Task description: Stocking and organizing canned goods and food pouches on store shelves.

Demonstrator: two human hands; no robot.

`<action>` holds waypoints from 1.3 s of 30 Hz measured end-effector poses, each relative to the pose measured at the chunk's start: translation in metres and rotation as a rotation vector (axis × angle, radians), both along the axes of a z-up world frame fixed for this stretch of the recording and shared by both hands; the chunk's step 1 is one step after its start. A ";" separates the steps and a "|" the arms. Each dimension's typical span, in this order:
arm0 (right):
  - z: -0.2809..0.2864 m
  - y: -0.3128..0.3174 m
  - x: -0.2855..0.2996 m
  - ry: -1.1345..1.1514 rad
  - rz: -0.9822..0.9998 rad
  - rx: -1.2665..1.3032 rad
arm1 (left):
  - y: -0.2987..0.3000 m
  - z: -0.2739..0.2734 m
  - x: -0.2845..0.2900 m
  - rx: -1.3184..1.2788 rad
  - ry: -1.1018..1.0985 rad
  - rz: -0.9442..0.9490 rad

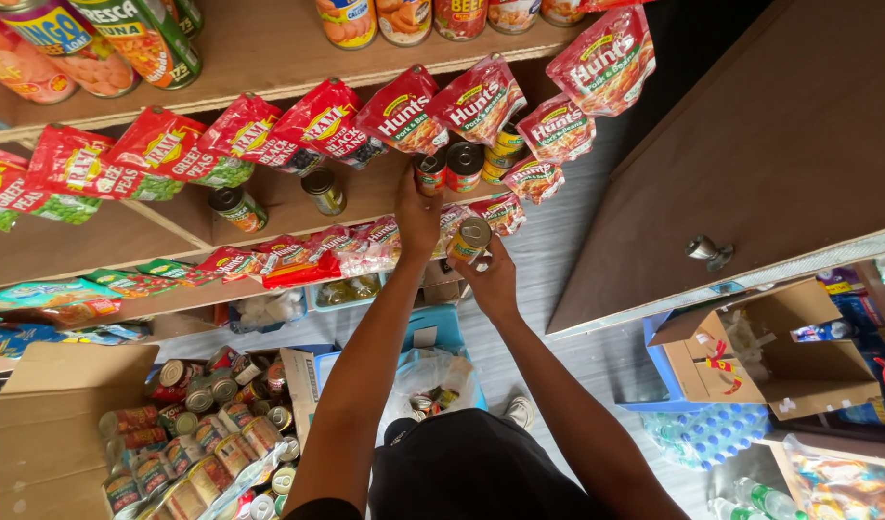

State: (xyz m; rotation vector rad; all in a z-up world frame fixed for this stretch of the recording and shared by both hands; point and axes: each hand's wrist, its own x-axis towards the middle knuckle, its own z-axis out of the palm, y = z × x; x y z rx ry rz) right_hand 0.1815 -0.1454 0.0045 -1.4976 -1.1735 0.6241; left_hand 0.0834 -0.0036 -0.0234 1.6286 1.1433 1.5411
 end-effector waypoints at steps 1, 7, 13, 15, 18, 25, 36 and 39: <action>0.002 0.001 -0.002 0.017 0.010 -0.004 | -0.001 0.000 -0.003 0.036 -0.001 -0.043; 0.002 0.004 -0.005 0.023 0.019 -0.046 | -0.077 -0.014 -0.035 -0.124 -0.182 -0.342; -0.017 0.015 -0.013 -0.038 0.099 0.022 | -0.107 0.040 -0.052 -0.145 0.055 -0.255; -0.020 0.020 -0.012 -0.109 0.111 0.001 | -0.099 0.038 -0.059 -0.138 0.090 -0.238; -0.009 0.020 -0.013 -0.198 0.147 0.010 | -0.074 0.028 -0.062 -0.053 0.088 -0.130; -0.016 -0.015 0.001 -0.178 0.220 0.029 | -0.002 0.029 -0.055 -0.002 -0.204 -0.112; -0.034 -0.050 0.009 -0.139 0.224 -0.242 | 0.004 0.017 -0.056 0.103 0.117 -0.008; -0.042 -0.054 0.005 -0.133 0.251 -0.269 | 0.007 0.003 -0.057 0.034 0.133 0.020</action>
